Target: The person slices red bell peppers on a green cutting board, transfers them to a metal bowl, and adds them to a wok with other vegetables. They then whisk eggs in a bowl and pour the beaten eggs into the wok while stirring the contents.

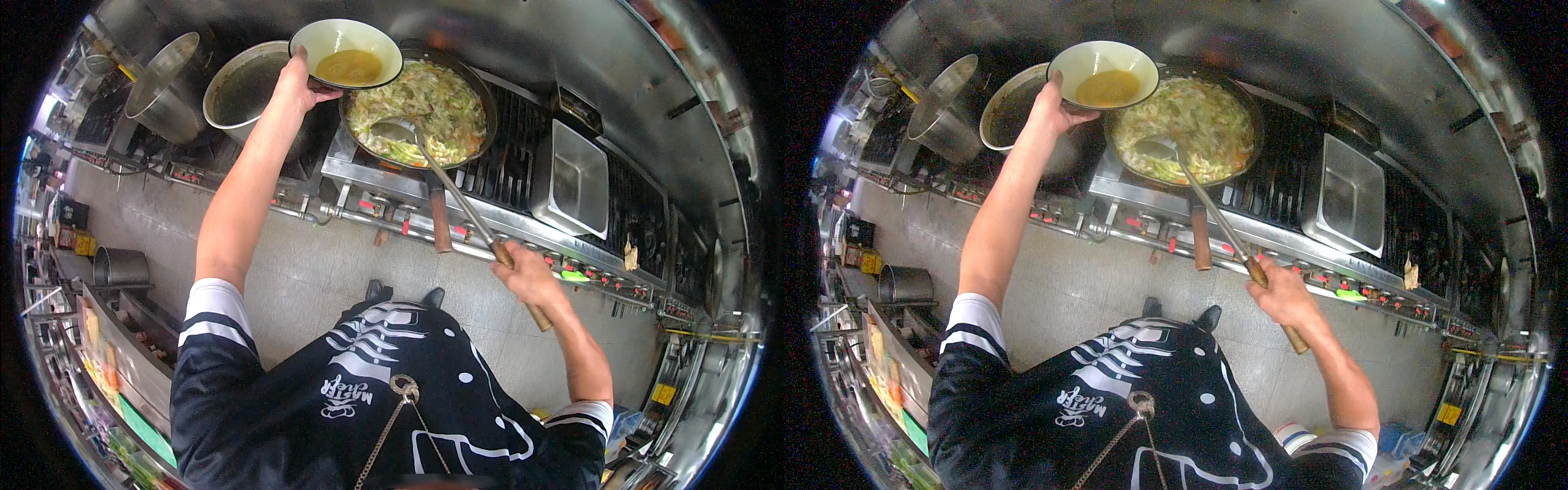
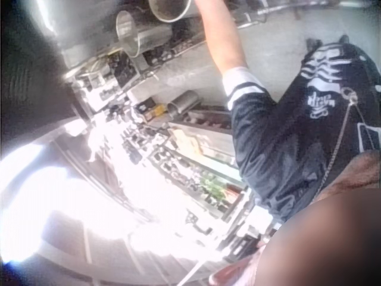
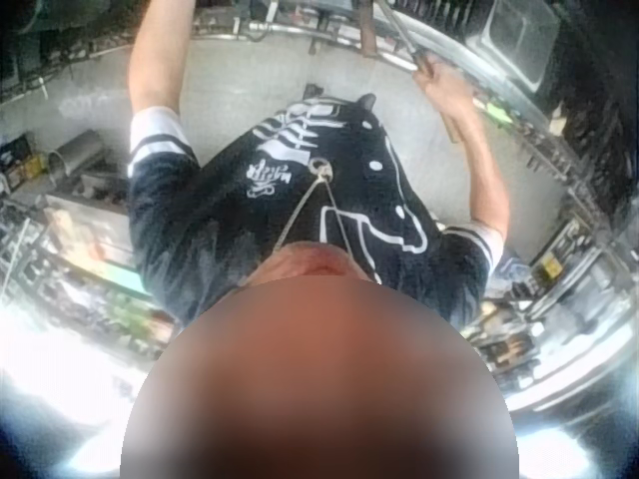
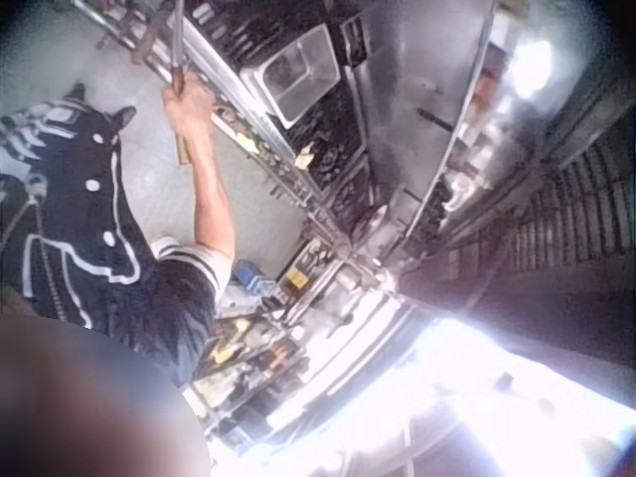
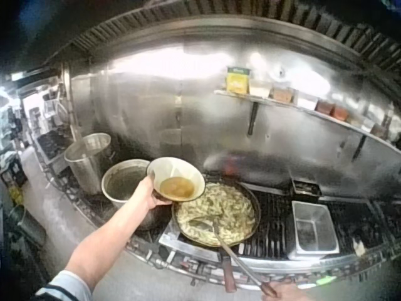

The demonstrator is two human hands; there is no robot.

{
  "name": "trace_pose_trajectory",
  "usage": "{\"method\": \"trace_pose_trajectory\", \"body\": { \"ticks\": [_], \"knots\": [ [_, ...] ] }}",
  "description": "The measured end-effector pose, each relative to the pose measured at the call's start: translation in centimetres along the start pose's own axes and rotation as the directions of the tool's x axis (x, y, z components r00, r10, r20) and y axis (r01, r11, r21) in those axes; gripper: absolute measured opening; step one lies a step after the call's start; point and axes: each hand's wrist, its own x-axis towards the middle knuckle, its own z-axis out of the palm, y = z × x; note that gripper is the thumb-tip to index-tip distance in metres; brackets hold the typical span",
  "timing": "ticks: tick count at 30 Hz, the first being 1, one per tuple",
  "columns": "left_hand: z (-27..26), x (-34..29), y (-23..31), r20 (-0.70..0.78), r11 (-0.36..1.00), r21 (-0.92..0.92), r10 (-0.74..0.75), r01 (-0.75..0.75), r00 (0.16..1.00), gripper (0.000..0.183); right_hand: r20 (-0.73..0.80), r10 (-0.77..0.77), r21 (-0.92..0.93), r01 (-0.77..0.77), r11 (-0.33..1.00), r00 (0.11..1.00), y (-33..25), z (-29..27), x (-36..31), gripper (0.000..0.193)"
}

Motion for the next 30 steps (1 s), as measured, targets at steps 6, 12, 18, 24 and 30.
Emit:
{"method": "trace_pose_trajectory", "body": {
  "ticks": [6,12,18,24,30],
  "knots": [
    [-0.2,-0.6,0.1,0.003,1.0,-0.021,-0.021,0.021,1.0,0.063,-0.18,-0.204,-0.281,0.148,0.948,0.962,2.3,4.8,4.3,0.034],
    [0.0,-0.7,-0.3,-0.03,0.999,0.031,0.04,-0.039,0.999,0.064,-0.282,-0.255,-0.357,0.146,0.923,0.925,3.2,5.9,8.7,0.033],
    [0.2,-0.2,-0.8,-0.051,0.994,0.104,-0.027,0.032,0.998,0.064,-0.319,-0.207,-0.289,0.113,0.951,0.925,3.3,6.2,12.9,0.034],
    [0.1,-0.1,-1.2,-0.059,0.987,0.152,-0.046,0.054,0.997,0.063,-0.233,-0.1,0.276,0.164,0.947,0.967,0.7,5.4,15.9,0.032],
    [0.2,-0.6,-0.3,-0.041,0.991,0.133,0.033,-0.027,0.999,0.058,0.293,-0.109,0.934,-0.26,0.244,0.95,-2.0,3.7,15.1,0.022]
  ]
}}
